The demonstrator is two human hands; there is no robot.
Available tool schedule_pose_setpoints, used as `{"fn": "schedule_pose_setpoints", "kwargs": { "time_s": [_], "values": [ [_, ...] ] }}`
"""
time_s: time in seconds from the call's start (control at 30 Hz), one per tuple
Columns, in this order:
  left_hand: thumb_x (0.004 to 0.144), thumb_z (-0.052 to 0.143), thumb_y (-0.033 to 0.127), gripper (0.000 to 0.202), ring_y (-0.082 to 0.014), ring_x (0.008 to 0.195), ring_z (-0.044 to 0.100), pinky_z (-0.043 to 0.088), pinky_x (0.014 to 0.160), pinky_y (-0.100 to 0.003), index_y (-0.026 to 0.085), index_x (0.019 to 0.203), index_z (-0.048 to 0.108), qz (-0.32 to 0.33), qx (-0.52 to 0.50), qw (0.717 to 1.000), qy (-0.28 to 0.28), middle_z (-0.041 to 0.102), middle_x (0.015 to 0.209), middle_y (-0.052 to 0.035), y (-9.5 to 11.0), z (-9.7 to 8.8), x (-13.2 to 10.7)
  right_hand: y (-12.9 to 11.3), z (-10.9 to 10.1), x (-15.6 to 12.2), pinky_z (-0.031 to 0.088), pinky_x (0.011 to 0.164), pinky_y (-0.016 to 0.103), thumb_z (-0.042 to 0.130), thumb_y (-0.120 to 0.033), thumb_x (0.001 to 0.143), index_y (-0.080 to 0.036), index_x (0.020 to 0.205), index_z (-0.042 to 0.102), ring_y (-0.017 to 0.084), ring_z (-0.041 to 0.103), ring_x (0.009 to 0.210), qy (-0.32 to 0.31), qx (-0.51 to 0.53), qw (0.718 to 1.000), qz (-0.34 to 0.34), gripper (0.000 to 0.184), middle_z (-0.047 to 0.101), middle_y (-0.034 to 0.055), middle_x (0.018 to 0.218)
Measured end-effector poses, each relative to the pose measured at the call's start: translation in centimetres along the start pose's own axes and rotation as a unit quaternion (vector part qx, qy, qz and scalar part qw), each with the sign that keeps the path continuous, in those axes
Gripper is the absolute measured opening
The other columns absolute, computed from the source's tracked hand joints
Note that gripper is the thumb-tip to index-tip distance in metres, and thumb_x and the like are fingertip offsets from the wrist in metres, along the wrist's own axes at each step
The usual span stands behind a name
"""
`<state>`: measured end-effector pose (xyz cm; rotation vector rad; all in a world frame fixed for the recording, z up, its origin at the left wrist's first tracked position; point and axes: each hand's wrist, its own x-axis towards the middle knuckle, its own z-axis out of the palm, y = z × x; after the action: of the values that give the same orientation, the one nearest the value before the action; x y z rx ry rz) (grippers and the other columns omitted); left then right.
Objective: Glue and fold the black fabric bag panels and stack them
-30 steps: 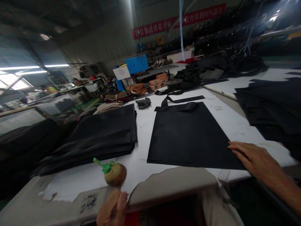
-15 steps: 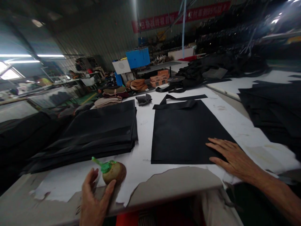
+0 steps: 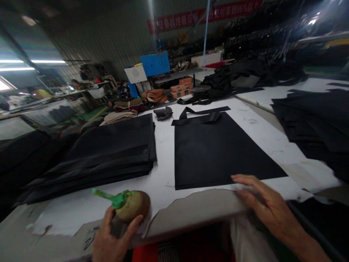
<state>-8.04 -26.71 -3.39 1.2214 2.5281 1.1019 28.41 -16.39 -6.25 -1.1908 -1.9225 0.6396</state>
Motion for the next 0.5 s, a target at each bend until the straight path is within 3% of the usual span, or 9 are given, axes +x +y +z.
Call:
{"fn": "schedule_pose_setpoints", "kwargs": {
  "time_s": [0.07, 0.1, 0.17, 0.23, 0.3, 0.37, 0.5],
  "values": [
    [0.05, 0.067, 0.064, 0.065, -0.0352, 0.091, 0.061, 0.049, 0.082, -0.049, 0.018, 0.094, 0.055, -0.021, -0.084, 0.993, -0.075, 0.065, 0.095, -0.0116, 1.9, 0.5, -2.0, -2.5, 2.5, -2.3, 0.048, 0.09, 0.039, 0.049, -0.047, 0.087, -0.034, 0.116, 0.052, 0.025, 0.055, 0.11, -0.047, 0.101, 0.994, 0.022, 0.031, 0.06, 0.0041, 0.12],
    [0.051, 0.068, 0.062, 0.064, -0.034, 0.091, 0.062, 0.05, 0.081, -0.047, 0.017, 0.096, 0.055, -0.037, -0.161, 0.976, -0.14, 0.066, 0.095, -0.0118, 3.0, 1.0, -3.3, -3.5, 3.7, -3.3, 0.047, 0.091, 0.04, 0.051, -0.053, 0.084, -0.035, 0.122, 0.048, 0.026, 0.053, 0.113, -0.067, 0.147, 0.987, 0.02, 0.042, 0.055, 0.0047, 0.126],
    [0.053, 0.072, 0.057, 0.068, -0.033, 0.094, 0.062, 0.051, 0.081, -0.043, 0.017, 0.105, 0.053, -0.075, -0.332, 0.9, -0.273, 0.066, 0.101, -0.0123, 5.5, 2.4, -5.9, -4.9, 5.7, -4.9, 0.049, 0.091, 0.041, 0.051, -0.065, 0.078, -0.036, 0.136, 0.032, 0.03, 0.049, 0.118, -0.101, 0.236, 0.966, 0.023, 0.068, 0.044, 0.0071, 0.138],
    [0.055, 0.076, 0.051, 0.068, -0.0321, 0.092, 0.064, 0.051, 0.079, -0.041, 0.018, 0.109, 0.053, -0.114, -0.455, 0.805, -0.364, 0.067, 0.1, -0.0115, 7.8, 4.3, -8.3, -5.3, 6.6, -5.9, 0.047, 0.093, 0.044, 0.049, -0.067, 0.077, -0.035, 0.142, 0.02, 0.032, 0.042, 0.124, -0.102, 0.264, 0.958, 0.039, 0.078, 0.036, 0.0076, 0.144],
    [0.055, 0.078, 0.046, 0.065, -0.0309, 0.092, 0.064, 0.05, 0.08, -0.039, 0.018, 0.108, 0.054, -0.132, -0.524, 0.735, -0.409, 0.067, 0.099, -0.0118, 9.6, 6.2, -10.0, -5.1, 6.6, -6.6, 0.041, 0.098, 0.049, 0.051, -0.06, 0.08, -0.036, 0.143, 0.018, 0.034, 0.034, 0.128, -0.076, 0.223, 0.97, 0.056, 0.075, 0.034, 0.0056, 0.145],
    [0.055, 0.08, 0.043, 0.063, -0.0302, 0.094, 0.063, 0.049, 0.081, -0.038, 0.017, 0.108, 0.056, -0.131, -0.567, 0.684, -0.439, 0.066, 0.101, -0.013, 10.8, 8.0, -11.1, -4.5, 5.8, -7.1, 0.038, 0.101, 0.052, 0.055, -0.053, 0.079, -0.038, 0.142, 0.019, 0.035, 0.033, 0.129, -0.041, 0.167, 0.983, 0.068, 0.075, 0.035, 0.004, 0.144],
    [0.057, 0.079, 0.042, 0.062, -0.0313, 0.099, 0.061, 0.046, 0.086, -0.039, 0.014, 0.109, 0.058, -0.118, -0.619, 0.614, -0.475, 0.064, 0.105, -0.0152, 12.8, 9.8, -12.2, -3.4, 3.8, -7.9, 0.052, 0.087, 0.049, 0.061, -0.049, 0.073, -0.037, 0.144, 0.012, 0.037, 0.049, 0.116, 0.002, 0.125, 0.985, 0.115, 0.087, 0.046, 0.0061, 0.136]
  ]
}}
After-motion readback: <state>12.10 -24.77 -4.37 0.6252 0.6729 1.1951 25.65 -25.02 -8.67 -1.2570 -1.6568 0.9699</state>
